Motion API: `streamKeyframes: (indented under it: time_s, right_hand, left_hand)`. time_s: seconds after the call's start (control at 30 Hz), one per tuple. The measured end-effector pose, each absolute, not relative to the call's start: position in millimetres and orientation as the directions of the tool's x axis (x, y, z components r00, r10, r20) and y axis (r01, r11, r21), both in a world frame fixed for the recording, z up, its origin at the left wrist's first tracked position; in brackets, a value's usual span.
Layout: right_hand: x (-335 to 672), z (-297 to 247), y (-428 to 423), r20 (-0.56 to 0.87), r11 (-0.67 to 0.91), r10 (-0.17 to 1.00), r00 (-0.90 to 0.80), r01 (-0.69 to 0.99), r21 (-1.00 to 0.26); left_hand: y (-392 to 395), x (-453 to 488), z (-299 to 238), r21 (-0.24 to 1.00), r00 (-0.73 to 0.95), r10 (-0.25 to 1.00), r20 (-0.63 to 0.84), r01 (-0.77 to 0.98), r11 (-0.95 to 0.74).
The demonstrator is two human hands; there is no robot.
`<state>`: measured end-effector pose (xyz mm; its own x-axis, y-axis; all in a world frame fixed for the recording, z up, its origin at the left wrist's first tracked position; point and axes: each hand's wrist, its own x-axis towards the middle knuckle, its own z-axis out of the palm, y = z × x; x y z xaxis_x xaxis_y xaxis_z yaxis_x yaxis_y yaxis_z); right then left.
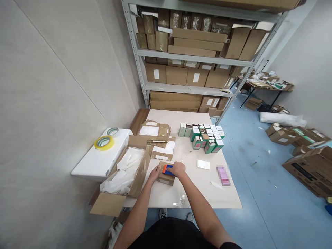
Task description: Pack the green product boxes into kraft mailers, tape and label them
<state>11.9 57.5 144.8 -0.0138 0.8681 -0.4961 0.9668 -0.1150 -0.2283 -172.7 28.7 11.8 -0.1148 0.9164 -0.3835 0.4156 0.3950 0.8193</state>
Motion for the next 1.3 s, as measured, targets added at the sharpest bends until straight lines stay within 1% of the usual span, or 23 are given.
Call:
streamKeyframes:
  time_s: [0.07,0.23,0.33,0.43,0.57,0.7,0.83,1.0,1.1,1.2,1.3]
  right_hand:
    - [13.3,147.3,63.9,-0.514,-0.113,0.857,-0.020,0.968,-0.225]
    - [33.7,145.5,64.7,-0.512,-0.136,0.859,0.006,0.967,-0.216]
    - [56.2,143.0,58.3,-0.493,-0.176,0.868,0.057,0.964,-0.198]
    - [88.7,141.6,53.8,-0.468,-0.211,0.877,0.107,0.962,-0.175]
    - [134.9,139.5,50.6,-0.468,-0.211,0.877,0.107,0.961,-0.177]
    - [168.7,137.2,42.9,-0.483,-0.220,0.870,0.098,0.954,-0.203]
    - [207.3,135.7,23.9,-0.503,-0.311,0.847,0.174,0.929,-0.202]
    - [269.5,133.7,-8.6,-0.529,-0.433,0.791,0.306,0.892,-0.132]
    - [286.9,128.1,-19.8,-0.534,-0.445,0.784,0.317,0.886,-0.128]
    - [285.0,119.5,-21.8,-0.504,-0.421,0.807,0.308,0.898,-0.125]
    - [277.4,115.4,-19.8,-0.493,-0.409,0.821,0.290,0.900,-0.151]
  left_hand:
    - [30.3,-173.0,13.5,0.800,-0.113,0.913,-0.391,0.448,0.398]
    - [28.8,-151.0,16.1,0.734,-0.190,0.898,-0.396,0.521,0.434]
    - [26.3,-122.1,20.6,0.737,-0.168,0.897,-0.408,0.520,0.432]
    - [23.9,-84.6,24.3,0.712,-0.161,0.893,-0.421,0.552,0.435]
    - [18.9,-37.9,24.1,0.688,-0.132,0.890,-0.437,0.588,0.425]
    - [14.7,-12.3,23.5,0.666,-0.100,0.895,-0.435,0.633,0.394]
    - [14.2,-6.3,26.7,0.638,-0.092,0.898,-0.431,0.673,0.375]
    - [16.3,-7.0,27.8,0.629,-0.091,0.899,-0.428,0.684,0.369]
    - [17.2,-7.5,25.9,0.637,-0.084,0.900,-0.428,0.678,0.367]
    - [18.0,-10.8,23.3,0.655,-0.074,0.906,-0.418,0.666,0.357]
    - [19.8,-18.7,20.5,0.681,-0.043,0.911,-0.411,0.650,0.338]
